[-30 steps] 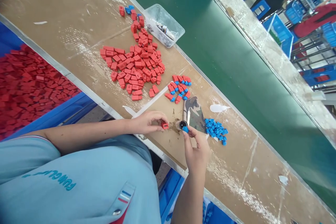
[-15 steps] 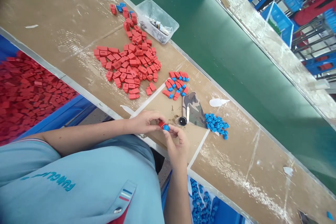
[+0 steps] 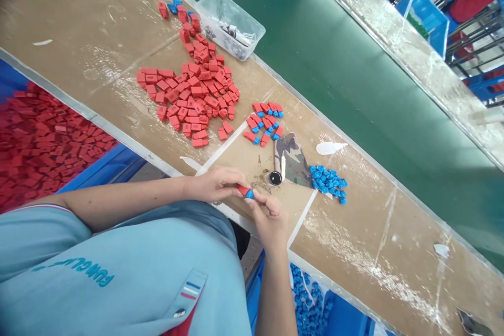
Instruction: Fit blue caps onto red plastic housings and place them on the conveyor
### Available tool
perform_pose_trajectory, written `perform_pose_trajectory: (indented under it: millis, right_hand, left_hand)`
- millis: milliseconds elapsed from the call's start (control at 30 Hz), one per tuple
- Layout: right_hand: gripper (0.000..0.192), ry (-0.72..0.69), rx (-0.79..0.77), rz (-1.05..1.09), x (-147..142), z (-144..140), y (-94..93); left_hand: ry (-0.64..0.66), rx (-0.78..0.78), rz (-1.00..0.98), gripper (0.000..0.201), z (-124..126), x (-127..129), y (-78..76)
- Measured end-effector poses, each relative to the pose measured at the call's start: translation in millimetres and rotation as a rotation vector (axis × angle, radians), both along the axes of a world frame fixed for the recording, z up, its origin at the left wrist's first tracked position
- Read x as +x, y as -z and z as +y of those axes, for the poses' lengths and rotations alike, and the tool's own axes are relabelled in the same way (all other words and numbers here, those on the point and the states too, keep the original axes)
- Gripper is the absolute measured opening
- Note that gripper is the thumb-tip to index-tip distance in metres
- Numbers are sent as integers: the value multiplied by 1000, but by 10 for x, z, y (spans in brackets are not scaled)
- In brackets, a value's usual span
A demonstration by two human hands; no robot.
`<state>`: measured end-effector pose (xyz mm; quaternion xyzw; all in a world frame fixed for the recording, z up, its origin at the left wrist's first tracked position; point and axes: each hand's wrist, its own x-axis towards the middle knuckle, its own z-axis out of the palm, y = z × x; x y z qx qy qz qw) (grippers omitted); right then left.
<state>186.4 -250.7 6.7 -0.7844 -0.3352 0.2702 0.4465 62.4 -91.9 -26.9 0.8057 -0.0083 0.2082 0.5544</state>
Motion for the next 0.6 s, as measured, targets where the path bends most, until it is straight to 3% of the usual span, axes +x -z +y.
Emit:
perform_pose_trajectory:
  millis: [200,600]
  right_hand:
    - [12,-57,17,13,-1,-21,7]
    - [26,67,13,72,-50,-115,171]
  left_hand:
    - [88,35,1,15,18,-12,11]
    - [73,-22,38,18,9,23,6]
